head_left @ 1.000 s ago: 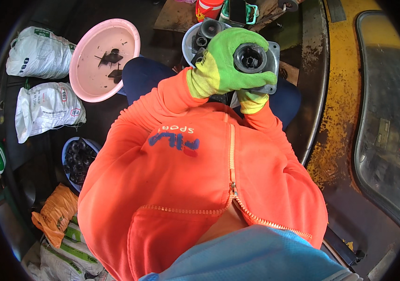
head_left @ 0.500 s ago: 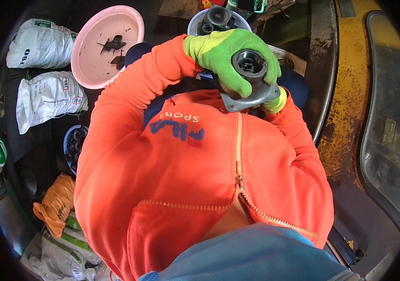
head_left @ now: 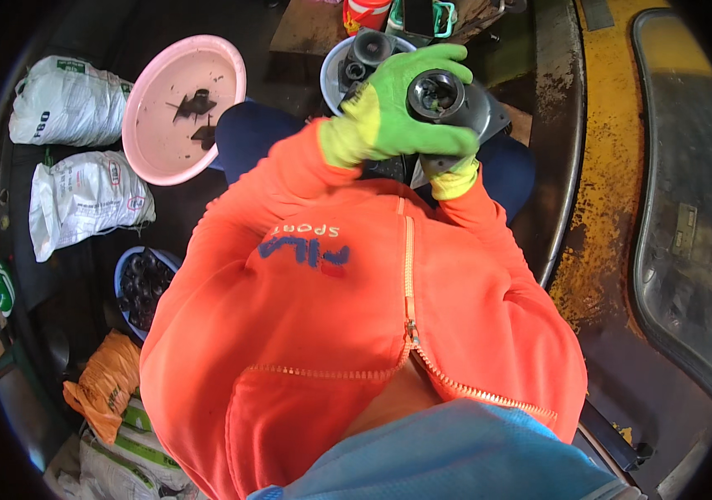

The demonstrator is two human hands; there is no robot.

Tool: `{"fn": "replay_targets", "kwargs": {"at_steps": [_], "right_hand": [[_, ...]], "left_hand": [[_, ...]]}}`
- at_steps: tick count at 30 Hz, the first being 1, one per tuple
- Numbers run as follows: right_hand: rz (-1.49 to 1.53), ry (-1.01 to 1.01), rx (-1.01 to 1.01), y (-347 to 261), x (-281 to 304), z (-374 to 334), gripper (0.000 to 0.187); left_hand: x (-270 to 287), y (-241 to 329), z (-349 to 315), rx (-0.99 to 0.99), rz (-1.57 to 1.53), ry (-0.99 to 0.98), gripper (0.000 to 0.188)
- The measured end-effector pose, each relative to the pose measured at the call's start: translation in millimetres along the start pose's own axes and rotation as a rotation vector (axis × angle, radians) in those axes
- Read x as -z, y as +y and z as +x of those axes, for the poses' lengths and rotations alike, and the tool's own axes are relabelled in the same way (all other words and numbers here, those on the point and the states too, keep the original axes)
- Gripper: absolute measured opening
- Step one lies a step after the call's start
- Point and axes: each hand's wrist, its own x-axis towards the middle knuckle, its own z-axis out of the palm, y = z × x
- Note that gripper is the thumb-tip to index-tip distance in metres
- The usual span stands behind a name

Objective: The person sits on the floor and repeatedly picks up black molded parts from a white bowl. They use a metal scraper to remove residue from the parts, then place them into a pink basin. The process is repeated for multiple parts.

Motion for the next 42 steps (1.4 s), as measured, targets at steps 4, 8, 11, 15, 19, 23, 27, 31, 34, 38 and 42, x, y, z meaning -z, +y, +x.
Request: {"fn": "replay_targets", "kwargs": {"at_steps": [4, 8, 11, 15, 19, 23, 27, 31, 34, 38, 42], "right_hand": [[0.046, -0.013, -0.087, 4.6, -6.9, -14.8, 0.036], [-0.004, -0.103, 0.011, 4.8, 3.1, -10.2, 0.044], [-0.178, -0.292, 0.092, -3.8, 18.4, -3.3, 0.060], [-0.199, -0.426, 0.071, -16.3, 28.7, -0.7, 0.066], [-0.316, -0.436, 0.135, -23.8, 28.1, -1.7, 0.065], [0.001, -0.575, -0.052, -29.0, 25.3, -10.1, 0.066], [-0.167, -0.498, -0.058, -24.1, 13.2, -22.5, 0.060], [-0.256, -0.412, 0.017, -10.9, 13.0, -14.3, 0.060], [-0.132, -0.195, 0.083, -2.8, 14.7, -3.8, 0.049], [0.045, -0.032, -0.136, 3.1, 4.1, -10.5, 0.035], [0.985, 0.009, -0.373, 13.7, -7.0, -20.3, 0.037]], "left_hand": [[-18.8, -12.8, -12.8, -0.173, -0.051, 0.226, 0.049], [-7.6, -8.9, -9.4, -0.215, -0.103, 0.130, 0.046], [3.9, -3.1, -4.0, -0.283, -0.067, 0.035, 0.043], [13.3, -4.5, 1.3, -0.246, -0.076, -0.103, 0.042], [19.2, -3.3, 2.1, -0.085, -0.351, -0.259, 0.043], [22.9, -4.1, 3.3, -0.121, -0.439, -0.451, 0.048], [19.3, -13.5, 11.1, -0.143, -0.687, -0.771, 0.045], [31.4, -13.4, 19.5, -0.050, -0.594, -0.715, 0.065], [35.0, -5.7, 20.1, -0.223, -0.053, -0.333, 0.092], [-6.0, 1.5, -4.8, 0.004, -0.186, 0.065, 0.056], [-20.7, -2.3, -15.6, -0.038, -0.203, 0.164, 0.040]]}}
